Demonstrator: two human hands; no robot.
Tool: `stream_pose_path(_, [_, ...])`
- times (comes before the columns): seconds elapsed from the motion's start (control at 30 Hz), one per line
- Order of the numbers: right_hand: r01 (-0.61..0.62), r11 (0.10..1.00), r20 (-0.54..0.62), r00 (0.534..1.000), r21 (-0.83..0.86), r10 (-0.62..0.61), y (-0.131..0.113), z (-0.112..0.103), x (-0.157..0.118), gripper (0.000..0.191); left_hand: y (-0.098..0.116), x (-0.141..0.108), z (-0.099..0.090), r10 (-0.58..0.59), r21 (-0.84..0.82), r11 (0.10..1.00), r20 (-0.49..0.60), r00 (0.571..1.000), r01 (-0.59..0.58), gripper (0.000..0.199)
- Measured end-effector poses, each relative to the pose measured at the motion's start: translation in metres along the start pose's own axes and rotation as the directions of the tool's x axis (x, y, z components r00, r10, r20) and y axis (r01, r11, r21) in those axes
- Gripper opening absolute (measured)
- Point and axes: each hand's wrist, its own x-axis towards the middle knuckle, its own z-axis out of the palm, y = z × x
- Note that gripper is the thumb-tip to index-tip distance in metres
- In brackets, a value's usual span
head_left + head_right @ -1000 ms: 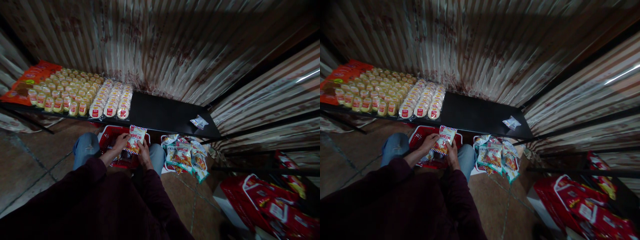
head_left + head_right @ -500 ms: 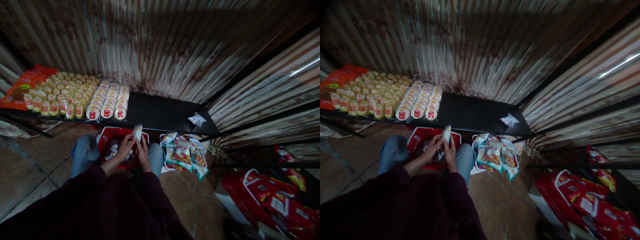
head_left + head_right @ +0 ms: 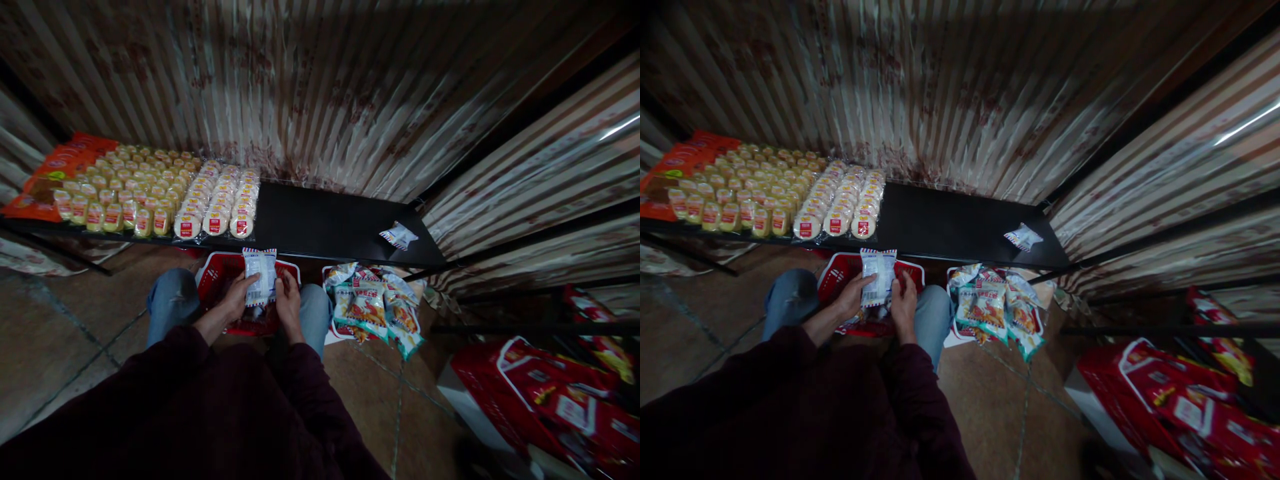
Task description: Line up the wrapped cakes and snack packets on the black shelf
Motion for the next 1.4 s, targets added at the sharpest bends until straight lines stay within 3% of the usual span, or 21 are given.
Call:
stream_pose_path(0.07, [-0.121,0.991,0.083,0.99,0.064,0.115,0.001,0.0,0.0,0.038,0.002,0.0,-0.002,-0.026,-0.024,0.999,0.017,1.0,0.026,0.051])
stream_pose_path(0.13, [-0.153,0.982,0.144,0.98,0.11,0.136,0.0,0.0,-0.001,0.033,0.003,0.001,-0.002,-0.047,-0.03,0.998,0.024,0.999,0.048,0.049])
stream_pose_path(0.47, [-0.105,0.975,0.028,0.994,0.197,0.101,0.0,0.001,0.002,0.027,0.005,0.006,0.006,-0.089,-0.046,0.994,0.103,0.991,0.095,0.046])
stream_pose_path(0.57, [-0.037,0.99,0.002,0.999,0.137,0.037,-0.003,0.0,0.004,0.031,0.007,0.006,0.011,-0.083,-0.07,0.994,0.092,0.992,0.089,0.043])
stream_pose_path(0.67, [0.122,0.991,-0.046,0.991,-0.062,-0.124,-0.007,-0.003,0.005,0.036,0.007,0.008,0.013,-0.056,-0.078,0.995,0.087,0.995,0.063,0.045])
stream_pose_path(0.8, [0.374,0.872,0.041,0.923,-0.317,-0.382,-0.012,-0.008,0.009,0.033,0.005,0.012,0.014,-0.025,-0.07,0.997,0.09,0.996,0.031,0.045])
stream_pose_path(0.93, [0.45,0.807,0.094,0.888,-0.383,-0.45,-0.015,-0.006,0.016,0.031,0.009,0.014,0.019,0.0,-0.064,0.998,0.108,0.994,0.007,0.045])
stream_pose_path(1.1, [0.353,0.882,0.074,0.935,-0.314,-0.348,-0.023,-0.003,0.019,0.036,0.019,0.011,0.026,0.046,-0.045,0.998,0.163,0.986,-0.039,0.04])
stream_pose_path(1.27, [0.25,0.953,0.204,0.955,-0.169,-0.214,-0.042,-0.002,0.018,0.059,0.026,0.014,0.028,0.138,0.032,0.989,0.213,0.967,-0.148,0.044])
stream_pose_path(1.4, [0.144,0.986,0.293,0.949,-0.082,-0.115,-0.051,-0.004,0.025,0.068,0.031,0.02,0.029,0.225,0.24,0.933,0.197,0.954,-0.269,0.048])
